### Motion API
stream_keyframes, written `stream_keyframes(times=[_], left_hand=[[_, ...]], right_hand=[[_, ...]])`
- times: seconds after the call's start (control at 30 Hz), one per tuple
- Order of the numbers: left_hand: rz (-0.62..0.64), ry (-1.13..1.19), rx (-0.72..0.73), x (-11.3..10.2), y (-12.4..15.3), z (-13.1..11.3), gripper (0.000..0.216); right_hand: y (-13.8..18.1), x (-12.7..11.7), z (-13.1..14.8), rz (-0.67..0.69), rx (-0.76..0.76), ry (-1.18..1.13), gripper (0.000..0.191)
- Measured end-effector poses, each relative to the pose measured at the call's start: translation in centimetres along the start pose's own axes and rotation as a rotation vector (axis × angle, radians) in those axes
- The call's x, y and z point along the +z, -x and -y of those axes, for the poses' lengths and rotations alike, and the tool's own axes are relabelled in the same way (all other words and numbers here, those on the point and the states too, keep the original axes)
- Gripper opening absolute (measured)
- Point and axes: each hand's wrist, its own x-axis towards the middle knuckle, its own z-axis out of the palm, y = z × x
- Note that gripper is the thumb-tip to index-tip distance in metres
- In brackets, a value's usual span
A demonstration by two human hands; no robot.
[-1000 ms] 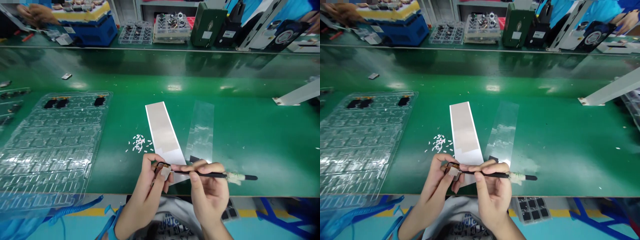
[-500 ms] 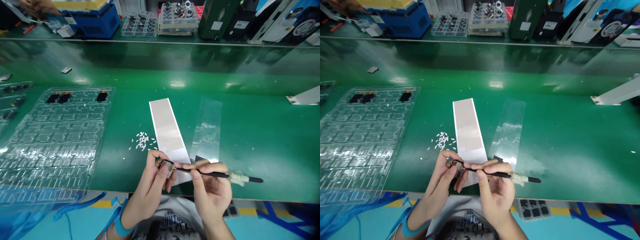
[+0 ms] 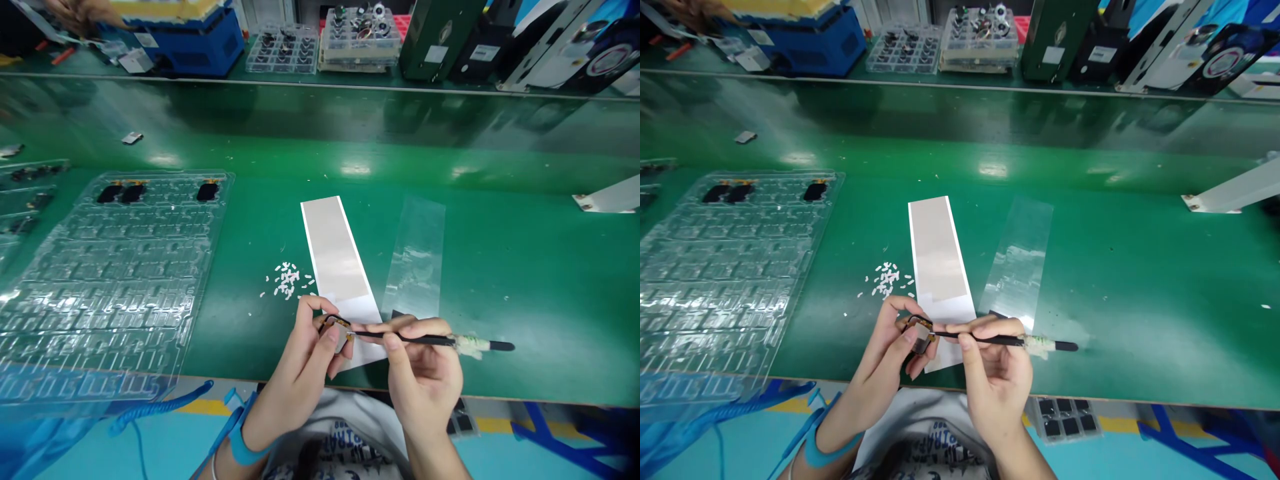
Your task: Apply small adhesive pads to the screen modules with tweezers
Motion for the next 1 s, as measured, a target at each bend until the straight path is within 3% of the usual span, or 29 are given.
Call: stream_keyframes(times=[1.0], left_hand=[[-0.058,-0.039,0.028,0.38,-0.05,0.36,0.016]], right_hand=[[0.2,0.09,0.07,-0.009,0.036,-0.029,0.017]])
